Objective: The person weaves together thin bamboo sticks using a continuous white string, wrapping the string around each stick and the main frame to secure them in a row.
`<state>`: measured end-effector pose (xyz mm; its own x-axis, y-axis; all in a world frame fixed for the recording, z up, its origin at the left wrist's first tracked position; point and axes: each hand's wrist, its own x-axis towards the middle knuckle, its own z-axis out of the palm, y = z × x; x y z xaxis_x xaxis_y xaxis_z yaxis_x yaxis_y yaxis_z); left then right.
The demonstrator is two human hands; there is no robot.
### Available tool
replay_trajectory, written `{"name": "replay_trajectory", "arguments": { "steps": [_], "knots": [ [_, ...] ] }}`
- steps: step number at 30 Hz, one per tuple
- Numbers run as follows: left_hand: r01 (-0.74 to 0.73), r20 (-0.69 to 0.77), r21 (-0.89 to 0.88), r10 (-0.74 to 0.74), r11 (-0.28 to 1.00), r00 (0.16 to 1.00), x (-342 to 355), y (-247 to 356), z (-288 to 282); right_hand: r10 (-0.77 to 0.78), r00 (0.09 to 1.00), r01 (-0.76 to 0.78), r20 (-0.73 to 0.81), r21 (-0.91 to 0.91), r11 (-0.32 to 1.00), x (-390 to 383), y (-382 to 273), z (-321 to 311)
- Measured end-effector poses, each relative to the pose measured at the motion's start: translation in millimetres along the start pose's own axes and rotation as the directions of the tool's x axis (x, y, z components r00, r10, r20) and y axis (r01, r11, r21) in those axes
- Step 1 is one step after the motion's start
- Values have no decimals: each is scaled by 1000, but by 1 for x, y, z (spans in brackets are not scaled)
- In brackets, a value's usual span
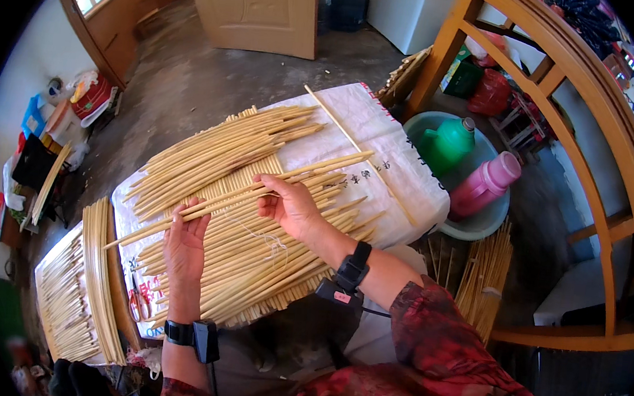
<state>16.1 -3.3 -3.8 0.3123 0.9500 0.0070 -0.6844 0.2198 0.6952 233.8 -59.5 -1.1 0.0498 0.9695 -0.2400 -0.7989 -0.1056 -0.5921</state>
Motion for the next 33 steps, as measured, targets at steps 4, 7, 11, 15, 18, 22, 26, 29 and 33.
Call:
{"name": "replay_trajectory", "arguments": {
  "steps": [4, 7, 11, 15, 18, 22, 26, 29, 33],
  "knots": [
    [15, -16, -3, -15, 1000, 1000, -3, 2, 4, 15, 1000, -15, 3, 20, 1000, 3, 4, 2],
    [18, -6, 9, -18, 1000, 1000, -3, 3, 3, 16, 1000, -16, 19, 13, 1000, 4, 4, 0],
    [17, -50, 3, -16, 1000, 999, -3, 2, -3, 27, 999, -26, 20, -17, 1000, 5, 7, 1],
    [12, -88, -7, -12, 1000, 996, -2, -1, -14, 41, 998, -39, 37, -52, 998, 5, 9, 1],
    [0, -135, -29, -4, 1000, 991, -2, -4, -18, 18, 998, -12, 63, -86, 996, 6, 12, -1],
    [-20, -197, 5, 21, 1000, 980, -3, -1, -25, -77, 993, 82, 95, -55, 995, 2, 12, 2],
    [-27, -211, -3, 26, 1000, 977, -1, 6, -27, -210, 978, 210, -15, 8, 978, 2, -6, -4],
    [-19, -130, -15, 16, 1000, 991, 0, 3, -23, -203, 976, 203, -79, -6, 979, 4, -11, -22],
    [-35, -47, -12, 34, 999, 998, -4, 3, -13, -129, 985, 130, -112, 6, 991, 7, -12, -31]
  ]
}}
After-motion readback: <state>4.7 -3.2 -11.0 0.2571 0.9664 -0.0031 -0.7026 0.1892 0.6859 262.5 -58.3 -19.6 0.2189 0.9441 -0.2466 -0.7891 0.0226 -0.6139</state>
